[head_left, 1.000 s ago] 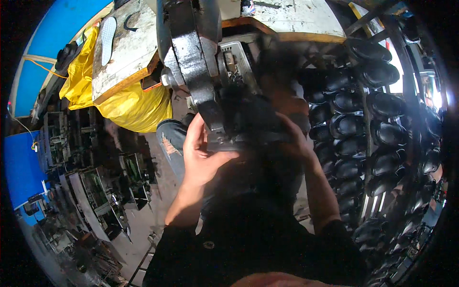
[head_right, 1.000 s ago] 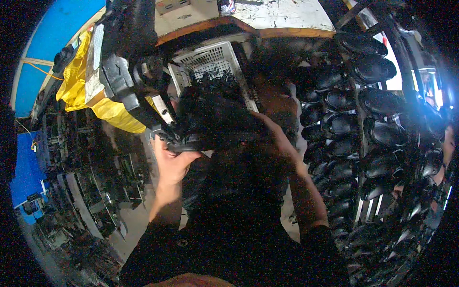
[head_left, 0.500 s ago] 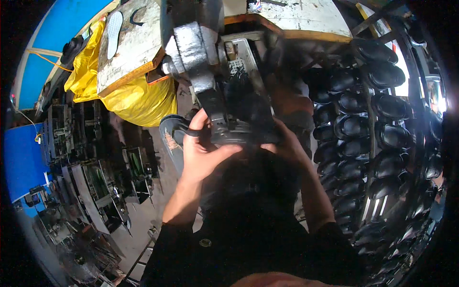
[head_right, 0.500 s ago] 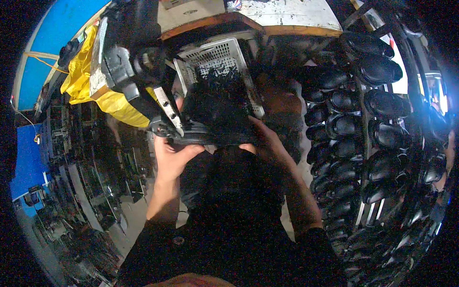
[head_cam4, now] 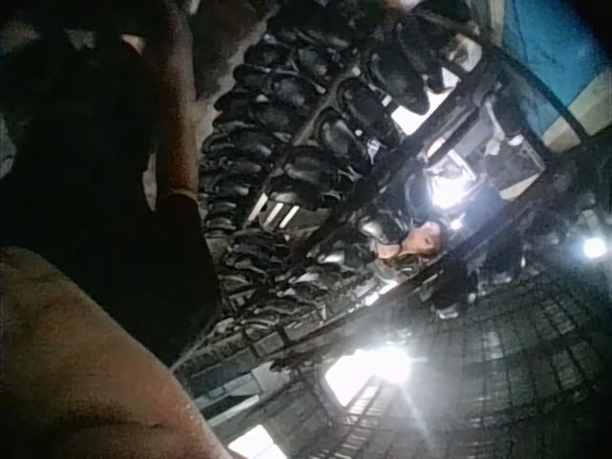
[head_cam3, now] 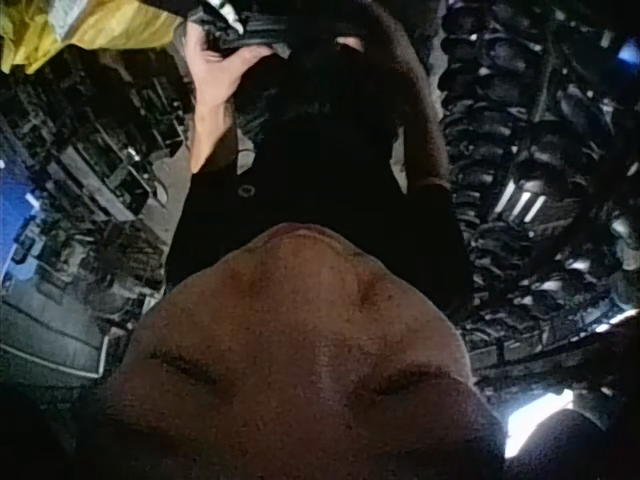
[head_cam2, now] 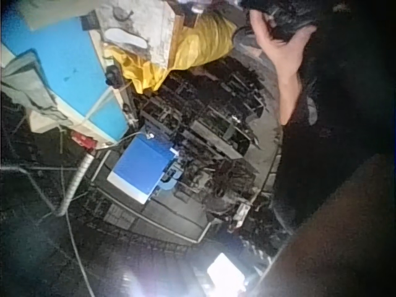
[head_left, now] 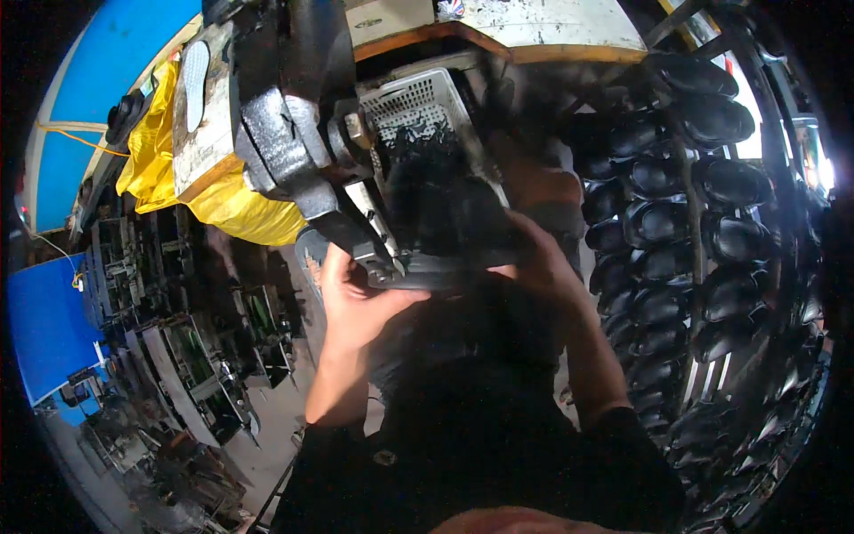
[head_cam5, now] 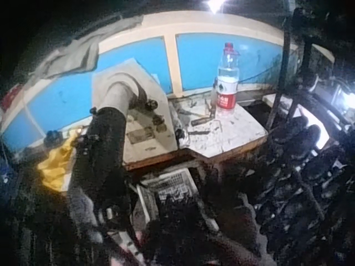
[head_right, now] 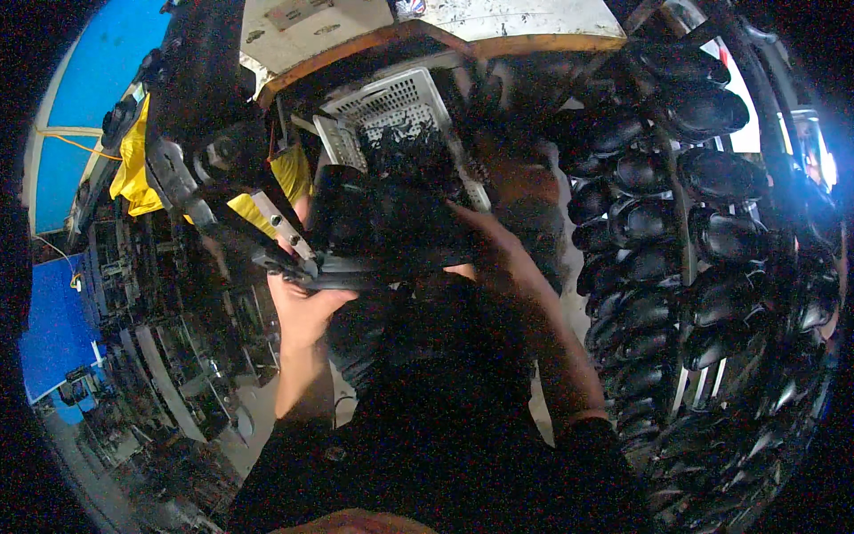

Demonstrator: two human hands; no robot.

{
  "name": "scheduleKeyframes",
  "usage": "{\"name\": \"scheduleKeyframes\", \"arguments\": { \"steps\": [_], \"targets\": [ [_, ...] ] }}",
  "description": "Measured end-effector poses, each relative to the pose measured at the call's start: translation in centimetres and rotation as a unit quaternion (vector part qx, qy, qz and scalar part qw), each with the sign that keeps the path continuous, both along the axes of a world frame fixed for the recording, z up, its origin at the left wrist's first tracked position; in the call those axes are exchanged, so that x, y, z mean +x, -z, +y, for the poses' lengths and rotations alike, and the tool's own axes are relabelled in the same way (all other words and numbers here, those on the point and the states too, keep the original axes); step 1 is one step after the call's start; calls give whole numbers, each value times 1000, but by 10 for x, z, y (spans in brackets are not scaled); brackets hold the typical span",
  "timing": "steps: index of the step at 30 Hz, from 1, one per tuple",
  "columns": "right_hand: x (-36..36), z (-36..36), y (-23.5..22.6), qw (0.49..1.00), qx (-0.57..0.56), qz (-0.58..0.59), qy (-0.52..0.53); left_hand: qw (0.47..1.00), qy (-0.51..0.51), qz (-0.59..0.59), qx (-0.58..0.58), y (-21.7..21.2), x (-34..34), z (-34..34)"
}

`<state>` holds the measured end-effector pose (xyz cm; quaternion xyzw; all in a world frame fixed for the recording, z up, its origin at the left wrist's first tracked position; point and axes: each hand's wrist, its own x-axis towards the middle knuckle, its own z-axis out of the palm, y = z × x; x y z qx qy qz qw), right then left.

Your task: The person repeatedly presses the soles of black shoes against a grinding machine to smooth the surface. They handle the shoes one at a time, rotating them to grind different areas of the sole, and then place them back on a nearby rack.

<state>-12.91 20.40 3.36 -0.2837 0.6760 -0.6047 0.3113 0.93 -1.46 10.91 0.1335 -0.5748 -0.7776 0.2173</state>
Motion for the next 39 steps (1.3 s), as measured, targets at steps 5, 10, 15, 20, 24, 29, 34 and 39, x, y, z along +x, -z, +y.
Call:
{"name": "scheduleKeyframes", "arguments": {
  "steps": [5, 10, 15, 20, 24, 29, 34, 39],
  "targets": [
    [-26, 30, -2, 995, 15, 101, -14, 999, -21, 6, 30, 4, 0, 2],
    [-54, 56, -43, 979, 67, 185, 47, 996, -14, 14, 87, 22, 3, 7],
    [-80, 77, -92, 961, -26, 262, 82, 977, -29, 68, 199, 27, 2, 13],
    [-78, 39, -147, 961, -124, 240, 52, 943, -17, 113, 314, 30, -3, 9],
    [-66, 49, -96, 968, -151, 29, 199, 948, -22, 29, 318, 27, 1, 12],
    [-33, 97, -79, 948, 72, 200, 236, 986, 81, -11, 144, 62, -14, 15],
    [-12, 94, -201, 703, -100, 600, 369, 972, 216, -85, -16, 82, -14, 26],
    [-85, 105, -253, 467, 227, 748, 413, 966, 231, -115, -3, 81, 2, 28]
  ]
}}
